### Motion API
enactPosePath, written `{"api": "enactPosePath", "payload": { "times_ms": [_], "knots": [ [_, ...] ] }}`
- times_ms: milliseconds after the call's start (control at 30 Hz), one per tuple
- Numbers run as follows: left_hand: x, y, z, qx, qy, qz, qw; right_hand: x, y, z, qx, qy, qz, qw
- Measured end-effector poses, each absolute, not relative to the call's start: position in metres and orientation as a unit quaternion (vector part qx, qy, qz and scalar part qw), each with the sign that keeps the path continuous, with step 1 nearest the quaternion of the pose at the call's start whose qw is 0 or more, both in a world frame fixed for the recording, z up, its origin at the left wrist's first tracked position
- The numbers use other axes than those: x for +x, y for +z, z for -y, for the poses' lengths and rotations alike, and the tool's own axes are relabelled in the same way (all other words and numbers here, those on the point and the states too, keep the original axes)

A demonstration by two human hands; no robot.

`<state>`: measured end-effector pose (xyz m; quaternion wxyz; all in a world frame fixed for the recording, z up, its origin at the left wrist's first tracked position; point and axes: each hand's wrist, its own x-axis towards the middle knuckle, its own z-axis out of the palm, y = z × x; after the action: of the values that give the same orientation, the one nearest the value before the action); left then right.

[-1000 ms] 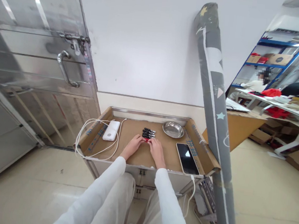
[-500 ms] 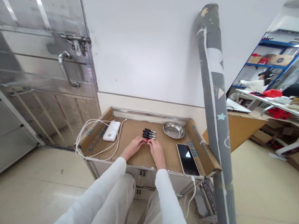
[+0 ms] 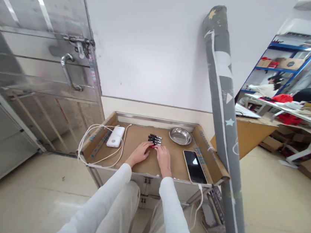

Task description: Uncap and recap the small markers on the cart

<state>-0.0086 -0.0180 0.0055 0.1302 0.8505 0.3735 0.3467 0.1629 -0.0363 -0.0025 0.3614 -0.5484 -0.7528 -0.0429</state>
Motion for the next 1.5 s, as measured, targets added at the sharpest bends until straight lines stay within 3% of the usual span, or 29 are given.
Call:
{"api": "enactPosePath", "payload": {
  "times_ms": [200,467,700,967,1100,1267,1500],
  "knots": [
    [-0.007,0.005,0.018,0.860,0.285,-0.411,0.098,0.166,-0.003,0.036,-0.586,-0.074,0.729,0.345],
    [-0.007,-0.001,0.015,0.833,0.299,-0.457,0.090,0.163,-0.001,0.039,-0.613,-0.095,0.730,0.286],
    [-0.007,0.007,0.021,0.819,0.285,-0.493,0.068,0.163,0.000,0.040,-0.641,-0.110,0.704,0.285],
    [-0.008,0.013,0.025,0.832,0.282,-0.466,0.105,0.158,0.007,0.044,-0.556,0.008,0.752,0.354],
    [-0.007,0.009,0.020,0.827,0.301,-0.472,0.062,0.155,0.012,0.047,-0.512,0.053,0.778,0.361],
    [-0.008,0.003,0.016,0.757,0.330,-0.564,-0.023,0.158,0.003,0.040,-0.560,0.002,0.736,0.381],
    [-0.009,-0.006,0.011,0.684,0.316,-0.655,-0.057,0.162,-0.006,0.035,-0.604,-0.056,0.729,0.318]
  ]
}}
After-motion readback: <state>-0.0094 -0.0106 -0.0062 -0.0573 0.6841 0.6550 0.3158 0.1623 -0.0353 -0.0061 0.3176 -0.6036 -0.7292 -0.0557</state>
